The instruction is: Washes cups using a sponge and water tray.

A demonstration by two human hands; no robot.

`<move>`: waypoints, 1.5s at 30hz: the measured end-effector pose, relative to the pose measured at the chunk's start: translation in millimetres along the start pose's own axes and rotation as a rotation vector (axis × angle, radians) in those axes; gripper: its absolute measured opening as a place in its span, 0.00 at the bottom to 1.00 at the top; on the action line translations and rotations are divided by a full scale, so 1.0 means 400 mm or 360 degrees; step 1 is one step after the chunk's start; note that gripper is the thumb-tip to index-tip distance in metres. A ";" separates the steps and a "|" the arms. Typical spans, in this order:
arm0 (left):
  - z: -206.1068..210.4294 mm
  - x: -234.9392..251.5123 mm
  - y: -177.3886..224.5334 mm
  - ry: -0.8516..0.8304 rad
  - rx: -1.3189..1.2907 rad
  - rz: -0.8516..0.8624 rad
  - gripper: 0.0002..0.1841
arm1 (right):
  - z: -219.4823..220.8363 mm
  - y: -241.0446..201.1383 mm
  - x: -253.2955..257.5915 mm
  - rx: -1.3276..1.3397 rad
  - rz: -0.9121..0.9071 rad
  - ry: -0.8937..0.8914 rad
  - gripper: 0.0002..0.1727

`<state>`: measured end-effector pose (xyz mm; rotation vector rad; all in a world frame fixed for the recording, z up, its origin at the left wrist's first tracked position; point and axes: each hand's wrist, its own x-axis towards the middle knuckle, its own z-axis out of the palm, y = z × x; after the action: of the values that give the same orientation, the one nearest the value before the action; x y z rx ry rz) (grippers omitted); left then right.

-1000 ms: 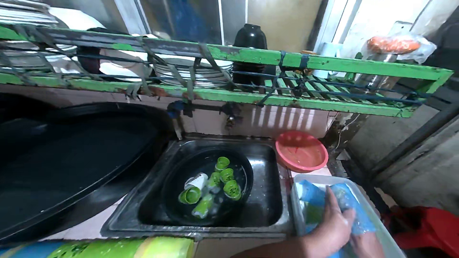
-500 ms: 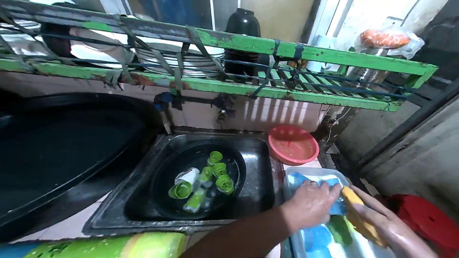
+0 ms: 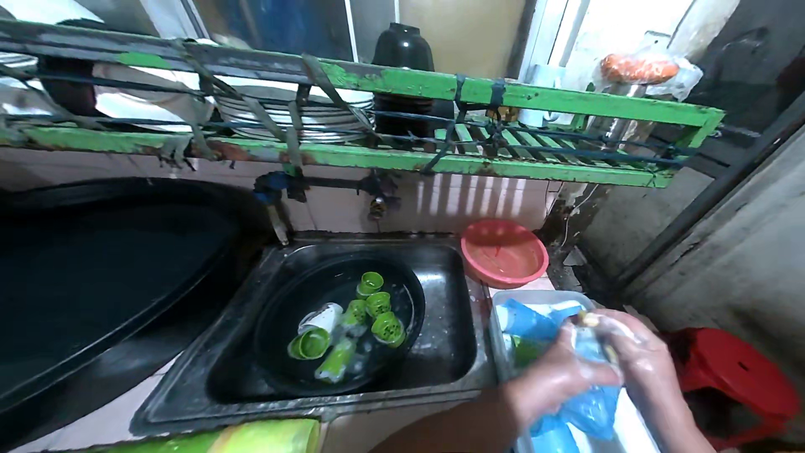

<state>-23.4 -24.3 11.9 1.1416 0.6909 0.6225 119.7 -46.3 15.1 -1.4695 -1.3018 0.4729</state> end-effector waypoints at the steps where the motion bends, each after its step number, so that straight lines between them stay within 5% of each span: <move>1: -0.006 -0.004 0.001 -0.0057 -0.0366 -0.0102 0.48 | -0.005 0.016 -0.005 0.0345 0.0031 0.0102 0.16; 3: -0.019 -0.003 0.005 -0.0157 -0.0552 -0.0199 0.44 | 0.000 0.007 -0.009 0.0405 0.0086 0.0231 0.15; 7: -0.010 0.013 0.010 0.0016 0.0571 0.0105 0.58 | 0.016 -0.046 0.001 -0.0388 0.0137 -0.0057 0.15; 13: -0.002 0.004 0.027 0.0283 -0.0338 -0.0001 0.46 | 0.071 -0.018 -0.031 0.0701 0.0281 0.0441 0.27; 19: -0.037 0.087 0.022 0.0806 0.0376 0.0939 0.50 | 0.160 -0.059 -0.106 0.1304 0.0868 0.0567 0.18; 22: -0.054 0.088 0.015 0.0779 0.0685 0.1265 0.49 | 0.170 -0.091 -0.103 0.1781 0.1126 0.0624 0.17; 26: -0.001 0.018 0.003 0.0510 0.1021 0.1544 0.38 | 0.120 -0.041 -0.129 0.1811 0.1044 0.0319 0.25; 28: -0.030 0.020 -0.008 0.0498 0.1219 0.1615 0.35 | 0.133 -0.049 -0.134 0.1792 0.1224 0.0311 0.25; 32: -0.151 0.038 0.014 0.0744 0.1566 0.1484 0.32 | 0.136 -0.059 -0.138 0.1345 0.1235 0.0016 0.17; 35: -0.304 -0.013 0.062 0.0871 0.1948 0.0749 0.32 | -0.003 -0.040 -0.153 0.0514 0.0899 -0.0517 0.27; 38: -0.467 -0.049 0.083 0.1064 0.2104 0.0016 0.32 | -0.158 -0.019 -0.159 -0.0268 0.0850 -0.0854 0.26; 40: -0.492 -0.042 0.070 0.1078 0.2135 -0.0077 0.24 | -0.199 0.014 -0.162 -0.0685 0.0900 -0.1091 0.23; 42: -0.399 -0.013 0.046 0.0845 0.2112 0.0168 0.17 | -0.185 0.064 -0.175 -0.1074 0.0803 -0.1285 0.23; 45: -0.152 0.013 0.018 -0.0129 0.2089 0.0157 0.17 | -0.127 0.107 -0.212 -0.1478 0.0640 -0.1281 0.27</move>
<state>-67.1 17.9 1.9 2.3974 0.9997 0.1257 153.7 -136.6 -32.6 -2.4907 -2.0105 0.8395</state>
